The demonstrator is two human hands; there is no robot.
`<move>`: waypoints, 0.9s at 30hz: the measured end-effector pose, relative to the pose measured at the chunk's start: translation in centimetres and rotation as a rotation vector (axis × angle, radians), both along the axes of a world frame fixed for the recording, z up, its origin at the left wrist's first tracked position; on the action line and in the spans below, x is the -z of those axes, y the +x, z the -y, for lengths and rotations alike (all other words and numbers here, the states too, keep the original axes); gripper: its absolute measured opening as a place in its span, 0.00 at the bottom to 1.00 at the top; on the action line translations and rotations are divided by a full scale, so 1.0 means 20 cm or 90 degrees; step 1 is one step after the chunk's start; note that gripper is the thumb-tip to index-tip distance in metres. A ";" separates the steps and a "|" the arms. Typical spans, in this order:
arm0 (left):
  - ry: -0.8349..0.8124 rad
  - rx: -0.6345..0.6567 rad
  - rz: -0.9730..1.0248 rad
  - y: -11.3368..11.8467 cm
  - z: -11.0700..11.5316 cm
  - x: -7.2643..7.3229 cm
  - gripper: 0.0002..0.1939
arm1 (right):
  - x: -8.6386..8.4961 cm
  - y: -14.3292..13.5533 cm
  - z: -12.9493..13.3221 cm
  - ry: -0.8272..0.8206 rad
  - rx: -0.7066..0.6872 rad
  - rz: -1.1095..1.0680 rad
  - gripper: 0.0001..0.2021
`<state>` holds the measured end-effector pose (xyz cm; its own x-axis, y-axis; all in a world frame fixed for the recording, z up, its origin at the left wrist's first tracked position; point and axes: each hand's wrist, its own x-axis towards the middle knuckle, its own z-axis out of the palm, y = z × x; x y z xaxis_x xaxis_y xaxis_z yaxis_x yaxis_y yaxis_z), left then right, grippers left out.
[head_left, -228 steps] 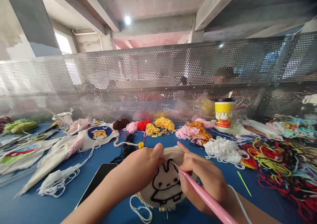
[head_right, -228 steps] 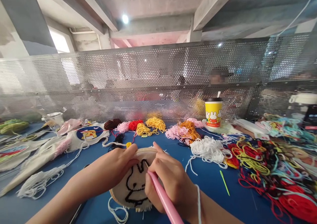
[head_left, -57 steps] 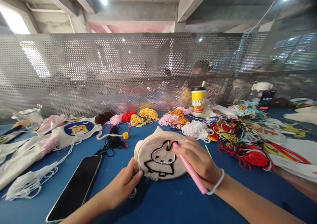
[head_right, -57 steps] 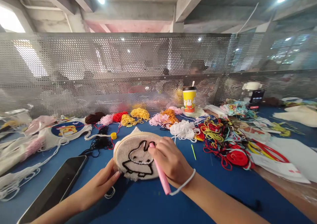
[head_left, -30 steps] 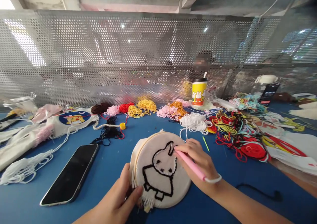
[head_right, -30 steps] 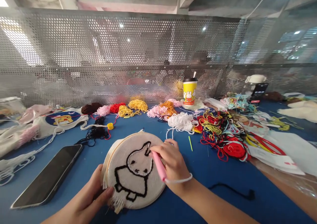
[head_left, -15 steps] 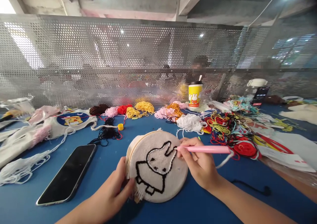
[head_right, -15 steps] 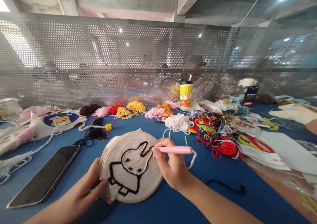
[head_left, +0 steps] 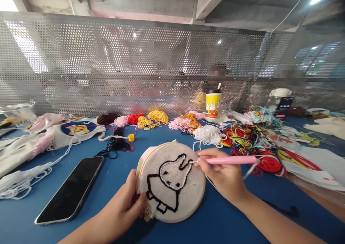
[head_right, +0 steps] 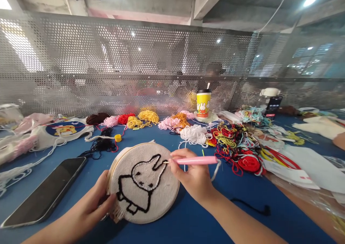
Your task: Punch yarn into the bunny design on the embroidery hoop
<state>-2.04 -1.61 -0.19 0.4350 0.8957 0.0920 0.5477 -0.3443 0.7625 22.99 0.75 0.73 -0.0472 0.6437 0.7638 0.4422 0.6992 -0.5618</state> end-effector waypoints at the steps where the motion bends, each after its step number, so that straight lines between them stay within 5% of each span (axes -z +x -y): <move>1: -0.008 0.003 0.014 0.00 0.00 -0.01 0.12 | -0.01 0.00 0.00 0.003 0.002 0.025 0.03; 9: 0.004 -0.007 0.005 0.01 0.00 -0.02 0.09 | -0.06 -0.04 0.02 0.213 0.016 0.194 0.08; 14: -0.015 -0.055 0.071 0.03 0.02 -0.01 0.14 | -0.05 -0.03 0.03 0.246 -0.035 0.258 0.08; 21: -0.002 -0.083 0.060 0.04 0.02 0.00 0.17 | -0.06 -0.02 0.06 0.054 0.043 0.158 0.03; 27: -0.018 -0.050 0.083 0.04 0.02 -0.02 0.17 | -0.02 0.00 0.03 -0.034 -0.002 0.009 0.04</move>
